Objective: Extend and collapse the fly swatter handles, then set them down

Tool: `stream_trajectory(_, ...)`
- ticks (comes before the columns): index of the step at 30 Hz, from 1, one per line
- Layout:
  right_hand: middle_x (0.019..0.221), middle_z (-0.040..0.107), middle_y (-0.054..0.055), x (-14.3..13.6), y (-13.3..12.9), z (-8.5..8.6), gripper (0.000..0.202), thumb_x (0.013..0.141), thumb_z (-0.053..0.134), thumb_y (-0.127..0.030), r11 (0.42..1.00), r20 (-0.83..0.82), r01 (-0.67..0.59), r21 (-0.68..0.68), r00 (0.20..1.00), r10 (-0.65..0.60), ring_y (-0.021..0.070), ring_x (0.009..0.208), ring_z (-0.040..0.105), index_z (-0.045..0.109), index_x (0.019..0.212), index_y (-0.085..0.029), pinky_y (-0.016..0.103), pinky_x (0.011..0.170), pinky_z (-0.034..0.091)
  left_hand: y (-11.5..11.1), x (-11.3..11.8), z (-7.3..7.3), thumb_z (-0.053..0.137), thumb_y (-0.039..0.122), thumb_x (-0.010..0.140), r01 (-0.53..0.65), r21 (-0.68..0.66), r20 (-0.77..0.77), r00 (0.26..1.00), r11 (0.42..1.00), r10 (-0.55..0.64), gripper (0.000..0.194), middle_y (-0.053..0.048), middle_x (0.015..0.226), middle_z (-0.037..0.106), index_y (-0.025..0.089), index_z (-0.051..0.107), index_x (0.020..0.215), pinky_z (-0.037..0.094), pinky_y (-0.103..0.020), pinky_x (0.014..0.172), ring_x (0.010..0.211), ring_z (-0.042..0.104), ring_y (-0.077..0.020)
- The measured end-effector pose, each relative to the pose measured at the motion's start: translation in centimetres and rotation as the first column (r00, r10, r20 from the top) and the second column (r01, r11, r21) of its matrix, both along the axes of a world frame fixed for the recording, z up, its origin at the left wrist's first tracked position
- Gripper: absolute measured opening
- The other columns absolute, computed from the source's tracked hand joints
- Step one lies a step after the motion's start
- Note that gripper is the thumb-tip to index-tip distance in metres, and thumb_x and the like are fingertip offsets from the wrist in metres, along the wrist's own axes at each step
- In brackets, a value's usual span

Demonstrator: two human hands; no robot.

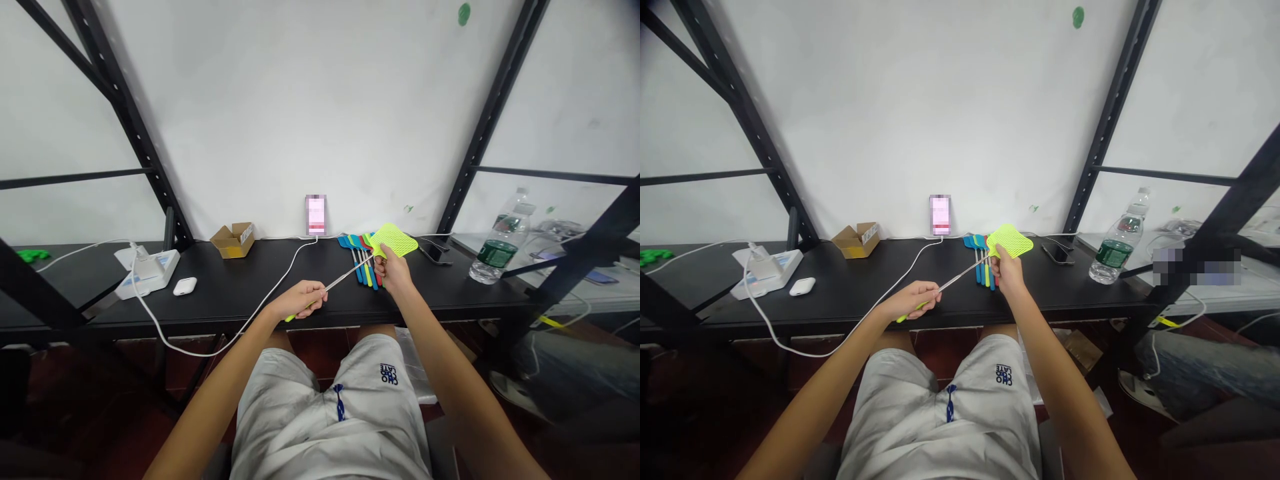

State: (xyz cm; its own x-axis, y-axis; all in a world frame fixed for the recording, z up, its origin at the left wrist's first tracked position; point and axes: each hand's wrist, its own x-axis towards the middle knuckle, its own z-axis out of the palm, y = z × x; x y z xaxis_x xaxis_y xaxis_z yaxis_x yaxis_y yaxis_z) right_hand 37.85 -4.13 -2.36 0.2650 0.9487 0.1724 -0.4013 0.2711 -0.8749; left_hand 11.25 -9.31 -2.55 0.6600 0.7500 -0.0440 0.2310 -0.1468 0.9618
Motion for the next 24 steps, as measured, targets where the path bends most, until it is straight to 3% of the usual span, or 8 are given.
stream_trajectory(13, 0.042, 0.037, -0.008, -1.5, -0.6, -0.2, 0.033, 0.07, 0.074, -0.033, 0.994, -0.06, 0.1, 0.053, 0.994, -0.097, 0.0043, 0.035, 0.026, 0.045, 0.06, -0.019, 0.021, 0.031, 0.018, -0.1, -0.2, -0.1, 0.051, 0.043, 0.089, 0.046, 0.033, 0.023, 0.999, 0.998, -0.047, 0.026, 0.007, 0.058, 0.044, 0.017, 0.052, 0.086, 0.019, -0.014, 0.028, 0.032, 0.027, -0.0015)
stream_trajectory(24, 0.042, 0.029, -0.011, -3.0, -1.2, -0.2, 0.035, 0.072, 0.075, -0.038, 0.988, -0.086, 0.128, 0.083, 0.989, -0.121, 0.0038, 0.034, 0.021, 0.046, 0.064, -0.02, 0.02, 0.032, 0.014, -0.2, 0.0, 0.0, 0.053, 0.046, 0.089, 0.04, 0.024, 0.033, 0.999, 0.999, -0.041, 0.03, 0.008, 0.058, 0.044, 0.017, 0.051, 0.086, 0.018, -0.013, 0.028, 0.032, 0.024, -0.0003)
